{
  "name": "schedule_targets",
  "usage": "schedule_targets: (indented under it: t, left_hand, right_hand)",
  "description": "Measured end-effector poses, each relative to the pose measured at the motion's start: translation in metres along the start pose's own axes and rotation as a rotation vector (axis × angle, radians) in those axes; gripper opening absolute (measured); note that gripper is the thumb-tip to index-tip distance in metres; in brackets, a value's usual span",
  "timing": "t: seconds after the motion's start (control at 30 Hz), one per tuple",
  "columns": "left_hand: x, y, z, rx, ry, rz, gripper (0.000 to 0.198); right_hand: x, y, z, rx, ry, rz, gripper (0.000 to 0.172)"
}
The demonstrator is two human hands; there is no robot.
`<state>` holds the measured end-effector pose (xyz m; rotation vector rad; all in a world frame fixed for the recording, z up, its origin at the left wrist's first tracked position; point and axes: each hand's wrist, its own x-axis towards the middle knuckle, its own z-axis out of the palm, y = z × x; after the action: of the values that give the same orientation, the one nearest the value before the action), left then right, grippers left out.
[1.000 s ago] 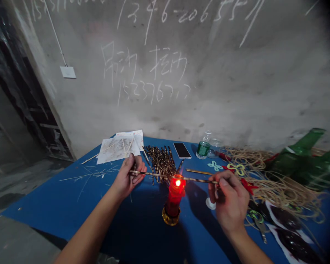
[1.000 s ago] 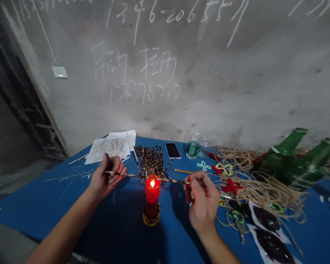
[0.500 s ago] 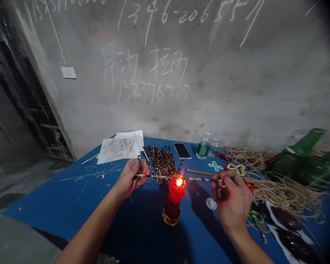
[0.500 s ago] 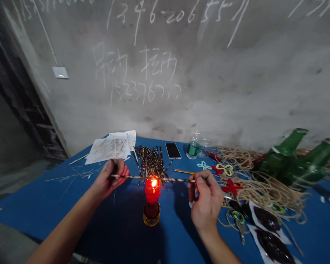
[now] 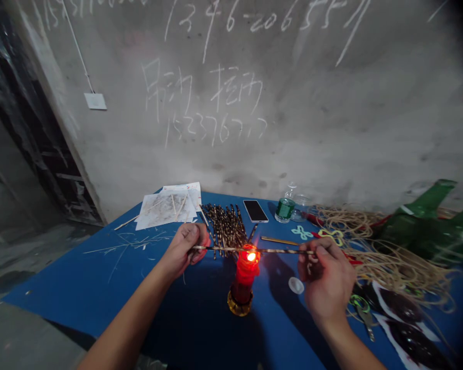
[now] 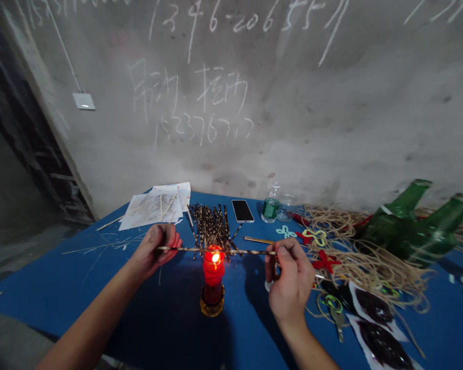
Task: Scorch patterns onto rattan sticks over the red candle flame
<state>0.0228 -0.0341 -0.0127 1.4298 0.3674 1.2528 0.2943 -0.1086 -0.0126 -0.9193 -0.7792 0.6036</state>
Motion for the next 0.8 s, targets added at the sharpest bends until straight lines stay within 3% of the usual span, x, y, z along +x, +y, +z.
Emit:
schedule_targets:
  t: [0.57, 0.8]
  left_hand:
    - [0.0008, 0.001, 0.0005, -0.022, 0.029, -0.019, 0.064]
    - [0.0024, 0.0038, 0.0021, -0.067, 0.135, 0.023, 0.062]
  right_hand:
    - [0.0007, 0.0047, -0.0045, -0.038, -0.058, -0.028, 0.019]
    - [-0.0006, 0.0079, -0.0052, -0.05, -0.105, -0.061, 0.02]
